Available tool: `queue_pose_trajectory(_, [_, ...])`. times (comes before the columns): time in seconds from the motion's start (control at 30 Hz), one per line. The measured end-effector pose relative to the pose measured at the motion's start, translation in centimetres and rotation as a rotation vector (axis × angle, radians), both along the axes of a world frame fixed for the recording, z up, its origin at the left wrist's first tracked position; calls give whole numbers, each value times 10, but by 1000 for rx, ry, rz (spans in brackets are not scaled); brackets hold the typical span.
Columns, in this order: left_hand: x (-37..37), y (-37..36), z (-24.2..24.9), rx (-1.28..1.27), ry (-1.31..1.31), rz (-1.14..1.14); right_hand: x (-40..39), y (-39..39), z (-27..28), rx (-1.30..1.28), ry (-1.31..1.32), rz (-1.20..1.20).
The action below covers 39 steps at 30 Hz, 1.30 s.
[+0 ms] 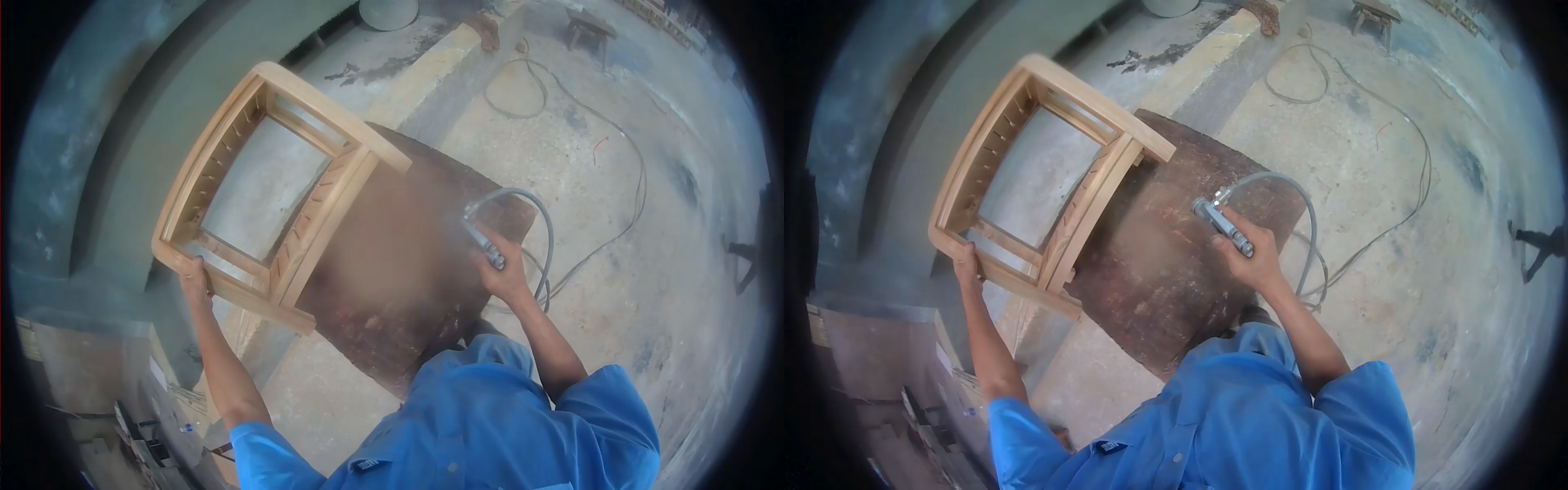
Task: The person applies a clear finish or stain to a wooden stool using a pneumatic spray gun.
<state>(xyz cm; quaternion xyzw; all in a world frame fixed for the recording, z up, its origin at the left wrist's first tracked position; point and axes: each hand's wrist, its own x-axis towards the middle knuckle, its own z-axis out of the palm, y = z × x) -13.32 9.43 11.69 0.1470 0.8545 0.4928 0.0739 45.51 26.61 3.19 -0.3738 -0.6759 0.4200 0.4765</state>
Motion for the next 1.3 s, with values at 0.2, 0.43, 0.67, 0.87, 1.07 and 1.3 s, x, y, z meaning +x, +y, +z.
queue_pose_trajectory(0.2, [-26,10,17,-93,-79,125,-41,-1,-7,-9,103,12])
queue_pose_trajectory(0.43, [-12,15,21,-140,-89,124,-84,-69,9,-11,93,681])
queue_pose_trajectory(0.67, [13,10,28,-95,-51,96,-125,-58,11,0,112,619])
queue_pose_trajectory(0.87, [-17,2,-6,19,262,25,-57,15,19,-11,-12,-4])
queue_pose_trajectory(1.07, [-5,3,-5,96,253,18,-60,28,62,58,-295,-37])
queue_pose_trajectory(1.3, [8,1,-6,159,347,3,-126,65,147,523,-341,1])
